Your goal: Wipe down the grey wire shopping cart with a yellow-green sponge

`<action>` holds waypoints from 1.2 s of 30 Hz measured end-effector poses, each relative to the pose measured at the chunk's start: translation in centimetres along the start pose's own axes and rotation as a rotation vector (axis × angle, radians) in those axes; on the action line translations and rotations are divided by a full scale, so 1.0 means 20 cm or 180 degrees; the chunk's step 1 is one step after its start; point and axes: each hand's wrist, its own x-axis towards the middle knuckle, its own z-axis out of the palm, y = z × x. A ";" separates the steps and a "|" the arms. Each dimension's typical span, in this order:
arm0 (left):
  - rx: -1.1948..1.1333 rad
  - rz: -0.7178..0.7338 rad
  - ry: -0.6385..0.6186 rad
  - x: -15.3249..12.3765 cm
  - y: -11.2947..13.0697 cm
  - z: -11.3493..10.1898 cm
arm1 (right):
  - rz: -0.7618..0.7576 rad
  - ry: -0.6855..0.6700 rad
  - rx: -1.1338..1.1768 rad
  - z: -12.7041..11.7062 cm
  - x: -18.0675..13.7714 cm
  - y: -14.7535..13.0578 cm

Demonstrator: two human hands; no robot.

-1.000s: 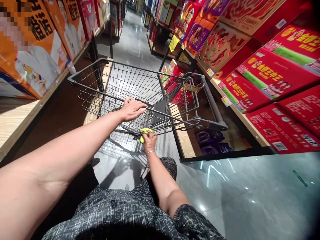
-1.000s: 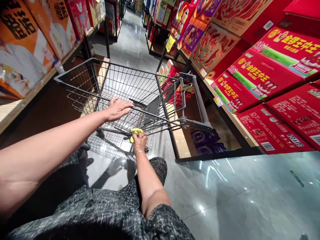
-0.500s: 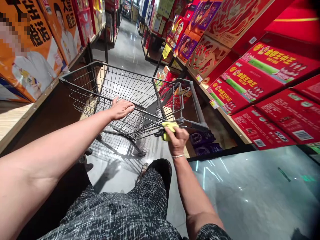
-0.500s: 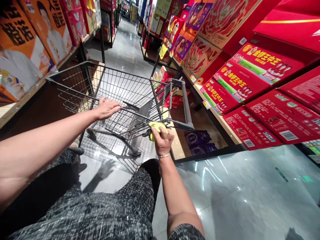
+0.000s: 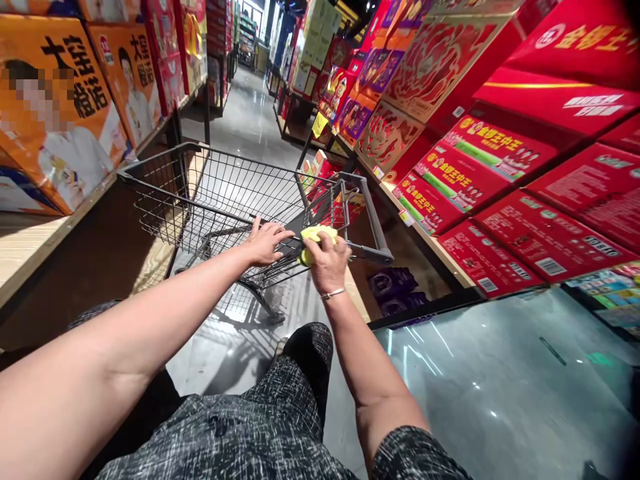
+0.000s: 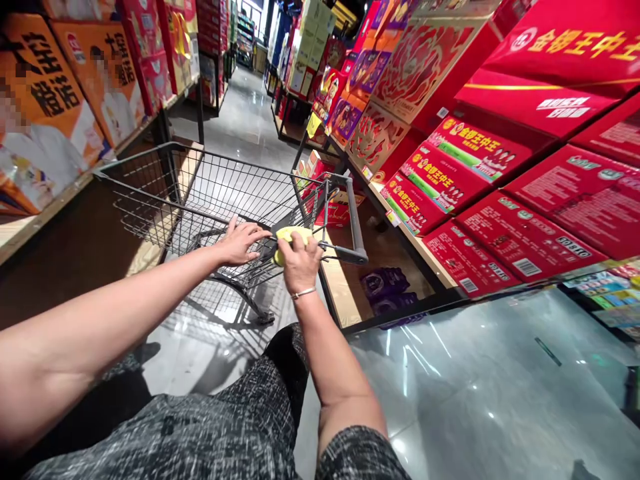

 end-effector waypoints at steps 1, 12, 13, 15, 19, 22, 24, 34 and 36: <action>-0.0015 0.0006 -0.0002 0.00 -0.01 0.01 | 0.0071 0.0088 -0.0061 -0.05 0.00 0.07; -0.0226 -0.0099 0.0101 0.00 0.04 0.03 | 0.0777 0.0047 0.0485 -0.40 -0.05 0.73; -0.0235 -0.0094 0.0101 0.00 0.04 0.04 | 0.0557 -0.0239 0.0801 -0.40 -0.03 0.71; -0.0231 -0.0085 0.0080 0.00 0.04 0.04 | 0.0182 -0.0831 0.1425 -0.40 0.02 0.69; -0.0110 -0.0224 0.0011 0.01 0.03 0.06 | 0.0042 -0.1286 0.1947 -0.42 0.07 0.68; -0.0042 -0.0343 -0.0063 0.02 0.02 0.06 | 0.0023 -0.1232 0.1805 -0.43 0.08 0.67; -0.0049 -0.0361 -0.0102 0.02 0.00 0.05 | -0.0008 -0.1212 0.1695 -0.44 0.07 0.64; -0.0216 -0.0750 -0.0126 -0.07 -0.23 -0.13 | -0.0635 -0.1445 0.1225 -0.58 0.04 0.22; -0.0461 -0.0822 -0.0040 -0.12 -0.23 -0.17 | -0.0836 -0.1519 0.1235 -0.62 0.06 0.11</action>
